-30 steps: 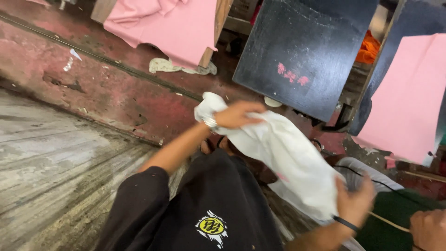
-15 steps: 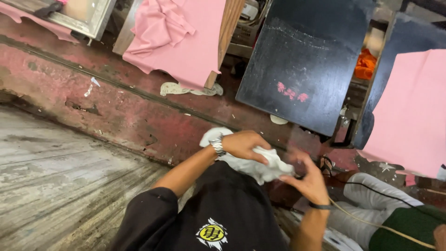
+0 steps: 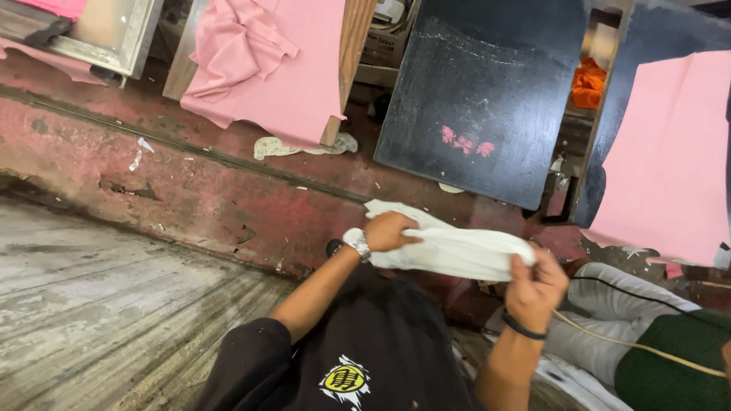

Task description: Applying pink ink to fabric pieces using a screen printing frame and squeegee, followed by drying with a heat gun and adjusting the frame with a wrench.

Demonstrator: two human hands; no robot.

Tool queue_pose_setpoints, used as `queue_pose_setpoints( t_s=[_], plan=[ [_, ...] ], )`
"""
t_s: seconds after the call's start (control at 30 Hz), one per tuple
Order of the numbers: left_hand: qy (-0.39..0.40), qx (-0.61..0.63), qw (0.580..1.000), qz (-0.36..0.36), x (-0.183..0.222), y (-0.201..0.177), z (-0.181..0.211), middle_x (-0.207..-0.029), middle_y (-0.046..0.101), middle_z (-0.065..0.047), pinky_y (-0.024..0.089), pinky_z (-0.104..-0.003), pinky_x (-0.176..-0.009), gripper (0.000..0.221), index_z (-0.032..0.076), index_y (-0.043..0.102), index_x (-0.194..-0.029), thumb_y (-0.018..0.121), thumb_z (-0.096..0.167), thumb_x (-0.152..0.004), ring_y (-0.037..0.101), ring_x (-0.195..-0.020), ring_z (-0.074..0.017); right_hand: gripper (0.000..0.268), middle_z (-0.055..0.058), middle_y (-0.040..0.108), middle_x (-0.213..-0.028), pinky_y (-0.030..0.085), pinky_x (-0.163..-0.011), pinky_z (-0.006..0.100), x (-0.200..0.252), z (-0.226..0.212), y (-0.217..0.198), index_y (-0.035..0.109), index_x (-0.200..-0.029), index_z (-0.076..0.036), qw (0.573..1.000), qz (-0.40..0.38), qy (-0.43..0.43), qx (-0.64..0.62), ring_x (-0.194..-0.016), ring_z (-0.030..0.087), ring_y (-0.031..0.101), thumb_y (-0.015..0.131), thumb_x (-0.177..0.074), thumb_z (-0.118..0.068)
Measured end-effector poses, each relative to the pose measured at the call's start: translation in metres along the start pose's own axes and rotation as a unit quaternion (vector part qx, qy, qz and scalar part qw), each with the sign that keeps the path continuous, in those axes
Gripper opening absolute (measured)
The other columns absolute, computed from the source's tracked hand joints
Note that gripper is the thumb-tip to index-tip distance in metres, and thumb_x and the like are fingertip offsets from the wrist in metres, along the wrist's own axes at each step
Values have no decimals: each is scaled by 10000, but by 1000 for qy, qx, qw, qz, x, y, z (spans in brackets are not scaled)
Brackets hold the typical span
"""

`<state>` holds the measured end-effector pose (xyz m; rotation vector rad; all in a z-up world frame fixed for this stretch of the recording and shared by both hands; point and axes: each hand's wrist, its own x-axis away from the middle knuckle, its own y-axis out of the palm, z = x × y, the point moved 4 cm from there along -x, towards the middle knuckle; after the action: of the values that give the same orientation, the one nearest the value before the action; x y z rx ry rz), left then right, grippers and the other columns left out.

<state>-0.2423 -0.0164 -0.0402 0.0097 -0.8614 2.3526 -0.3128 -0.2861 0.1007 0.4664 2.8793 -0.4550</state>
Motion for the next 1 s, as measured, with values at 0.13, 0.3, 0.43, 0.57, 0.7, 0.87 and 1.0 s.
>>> queue_pose_setpoints(
  t_s=[0.13, 0.3, 0.43, 0.57, 0.7, 0.87, 1.0],
  plan=[
    [112, 79, 987, 80, 9, -36, -33, -990, 804, -10, 523, -364, -812, 180, 162, 800, -970, 690, 153, -828, 742, -927, -224, 96, 33, 705, -1020, 594, -847, 300, -6, -3, -44, 646, -1141, -90, 972, 27, -22, -232, -884, 150, 658, 654, -1046, -102],
    [123, 138, 975, 119, 32, -130, 40, -653, 347, 45, 274, -317, -605, 389, 149, 357, -754, 554, 318, -1044, 359, -604, -98, 333, 63, 667, -1188, 600, -922, 367, -7, 17, -75, 581, -1181, -129, 972, 92, 143, -162, -1089, 205, 662, 745, -902, -204],
    [201, 116, 967, 103, 22, -169, 76, -821, 707, 46, 480, -269, -609, 215, 153, 658, -923, 644, 361, -976, 671, -699, -111, 190, -25, 647, -889, 490, -722, 225, -26, 41, -91, 652, -1002, -112, 984, 41, 121, -127, -766, 72, 579, 798, -883, -132],
    [178, -43, 982, 50, 29, -214, 74, -775, 715, 43, 437, -325, -613, 267, 178, 686, -877, 757, 435, -890, 639, -642, -140, 303, 35, 632, -1132, 579, -931, 349, -41, 18, -114, 589, -1139, -121, 988, 129, -23, -76, -1016, 155, 621, 785, -1050, -333],
    [95, -128, 982, 104, 42, -241, 48, -773, 696, 43, 393, -376, -478, 101, 209, 766, -821, 757, 132, -757, 597, -637, -189, 310, 58, 534, -1135, 469, -1046, 352, -48, -1, -120, 511, -1162, -120, 982, 165, -97, -11, -1080, 178, 526, 708, -1138, -359],
    [129, -13, 966, 222, 61, -255, 43, -899, 620, -11, 452, -304, -637, 80, 135, 731, -923, 699, 76, -879, 576, -767, -157, 213, 22, 547, -1091, 436, -894, 264, -55, 11, -116, 557, -1130, -122, 980, 182, -74, -18, -948, 121, 520, 762, -1091, -163],
    [115, 177, 956, 206, 71, -242, 37, -941, 685, -52, 518, -267, -758, 361, 67, 710, -927, 498, 319, -1076, 623, -851, -149, 261, 52, 516, -1038, 349, -665, 242, -58, 14, -108, 507, -1154, -62, 977, 187, -99, 36, -737, 80, 429, 743, -1146, -173]
  ],
)
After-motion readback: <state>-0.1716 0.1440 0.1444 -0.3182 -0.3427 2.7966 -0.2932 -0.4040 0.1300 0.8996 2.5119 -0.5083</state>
